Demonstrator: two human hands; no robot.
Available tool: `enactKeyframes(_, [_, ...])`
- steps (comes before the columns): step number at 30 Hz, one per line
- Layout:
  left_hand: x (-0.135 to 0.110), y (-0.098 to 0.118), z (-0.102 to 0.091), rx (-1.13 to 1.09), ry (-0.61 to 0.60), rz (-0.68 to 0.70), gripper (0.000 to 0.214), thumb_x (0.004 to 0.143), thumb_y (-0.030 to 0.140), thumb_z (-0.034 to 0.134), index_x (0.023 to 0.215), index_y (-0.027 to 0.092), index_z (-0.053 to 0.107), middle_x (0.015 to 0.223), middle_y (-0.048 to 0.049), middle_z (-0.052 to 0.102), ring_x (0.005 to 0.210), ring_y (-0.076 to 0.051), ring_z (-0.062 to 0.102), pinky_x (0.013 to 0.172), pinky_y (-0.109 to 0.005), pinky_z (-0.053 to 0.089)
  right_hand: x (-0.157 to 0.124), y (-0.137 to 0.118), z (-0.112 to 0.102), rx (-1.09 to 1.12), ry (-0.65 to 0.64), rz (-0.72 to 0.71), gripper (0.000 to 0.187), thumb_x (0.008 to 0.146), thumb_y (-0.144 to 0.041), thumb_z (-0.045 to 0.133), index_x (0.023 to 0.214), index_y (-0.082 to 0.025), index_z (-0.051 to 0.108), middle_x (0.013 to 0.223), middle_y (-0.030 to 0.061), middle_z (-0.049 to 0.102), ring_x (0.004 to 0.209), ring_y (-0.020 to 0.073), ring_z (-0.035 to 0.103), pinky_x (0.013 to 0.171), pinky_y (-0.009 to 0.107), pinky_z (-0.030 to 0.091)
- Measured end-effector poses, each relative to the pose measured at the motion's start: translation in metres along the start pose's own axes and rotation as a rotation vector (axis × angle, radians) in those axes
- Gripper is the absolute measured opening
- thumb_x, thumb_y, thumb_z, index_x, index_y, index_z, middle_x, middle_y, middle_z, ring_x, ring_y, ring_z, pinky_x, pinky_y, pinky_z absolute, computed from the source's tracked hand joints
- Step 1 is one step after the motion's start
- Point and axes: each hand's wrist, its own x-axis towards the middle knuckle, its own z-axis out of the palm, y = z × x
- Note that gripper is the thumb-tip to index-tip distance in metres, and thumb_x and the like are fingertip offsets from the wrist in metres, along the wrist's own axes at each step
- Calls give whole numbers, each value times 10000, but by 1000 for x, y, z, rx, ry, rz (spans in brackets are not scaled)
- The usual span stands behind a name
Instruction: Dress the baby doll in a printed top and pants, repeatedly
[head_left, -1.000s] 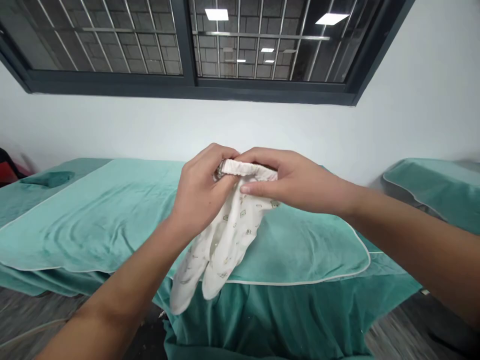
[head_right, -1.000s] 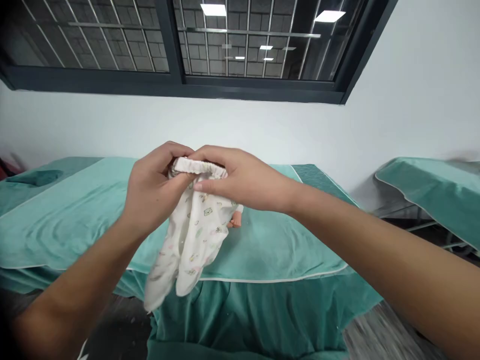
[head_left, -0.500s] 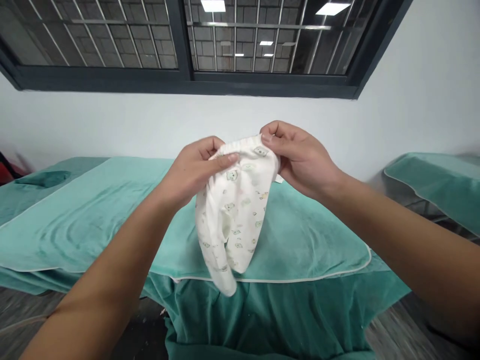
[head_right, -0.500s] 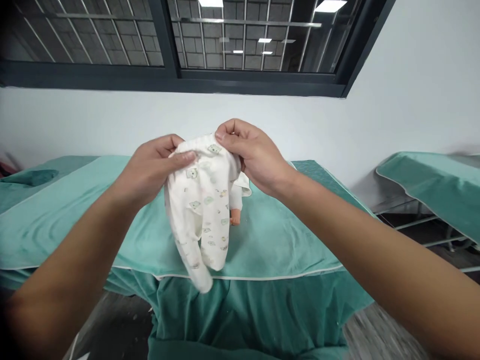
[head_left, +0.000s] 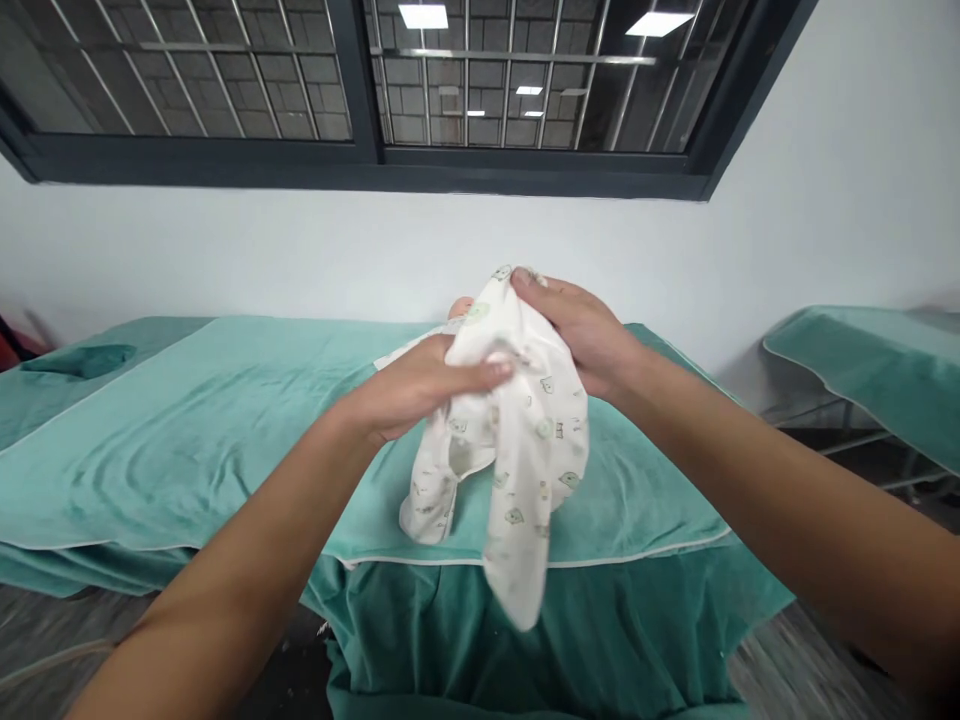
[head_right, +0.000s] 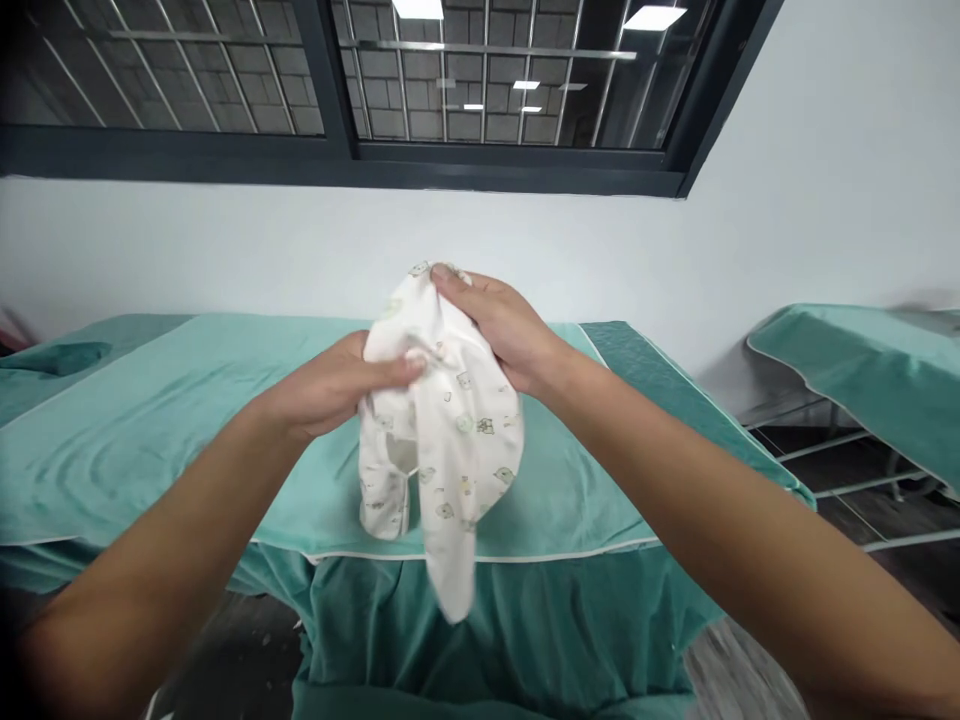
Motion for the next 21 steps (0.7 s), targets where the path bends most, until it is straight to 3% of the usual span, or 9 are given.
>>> enactKeyframes(3, [8, -7, -3, -104, 204, 96, 508, 796, 550, 762, 1084, 133, 726, 932, -109, 763, 958, -299, 735, 839, -397, 609, -6, 12, -7, -68, -237, 189, 503, 825, -683, 689, 901, -187, 729, 810, 57, 742, 774, 206, 701, 685, 303, 576])
enactKeyframes(5, [12, -13, -5, -139, 252, 98, 512, 812, 561, 739, 1093, 133, 722, 922, -111, 762, 972, -304, 736, 850, -402, 611, -9, 19, -9, -138, -338, 251, 455, 789, -604, 773, 939, -176, 741, 857, 54, 757, 790, 200, 707, 670, 282, 566])
enactKeyframes(7, [13, -19, -5, -175, 235, 82, 528, 832, 592, 705, 1095, 135, 721, 907, -114, 759, 973, -310, 740, 846, -407, 615, -8, 25, -8, -146, -306, 225, 435, 772, -561, 808, 964, -177, 737, 878, 49, 759, 796, 194, 706, 672, 276, 560])
enactKeyframes(10, [8, -24, -7, -184, 118, 45, 575, 827, 635, 691, 1118, 140, 718, 895, -115, 757, 949, -317, 747, 813, -412, 623, -2, 30, -4, -55, -125, 95, 461, 786, -622, 766, 942, -192, 713, 833, 43, 740, 772, 191, 689, 673, 288, 556])
enactKeyframes(13, [0, -24, -12, -86, -93, -32, 556, 742, 490, 834, 1168, 153, 713, 958, -114, 764, 961, -318, 743, 815, -412, 628, 3, 30, 1, 33, 4, -5, 529, 767, -690, 743, 982, -209, 687, 812, 44, 721, 812, 213, 683, 701, 314, 564])
enactKeyframes(15, [-4, -24, -15, -41, -166, -53, 587, 698, 372, 885, 1216, 167, 698, 1028, -116, 764, 1010, -322, 732, 856, -426, 625, 3, 28, 5, 88, 35, -23, 572, 767, -731, 712, 1018, -219, 675, 833, 50, 721, 863, 227, 685, 735, 330, 573])
enactKeyframes(18, [-4, -26, -17, -110, -59, 40, 608, 712, 354, 871, 1261, 186, 672, 1097, -112, 758, 1071, -327, 718, 915, -442, 611, 0, 26, 7, 149, 0, 10, 574, 792, -751, 668, 1007, -219, 673, 868, 60, 730, 890, 229, 687, 751, 330, 579])
enactKeyframes(21, [0, -30, -16, -202, 116, 143, 533, 758, 425, 819, 1210, 174, 690, 1075, -113, 762, 1079, -341, 717, 932, -454, 604, -4, 27, 5, 77, -134, 102, 533, 785, -701, 716, 964, -200, 692, 879, 64, 740, 867, 218, 697, 732, 311, 579])
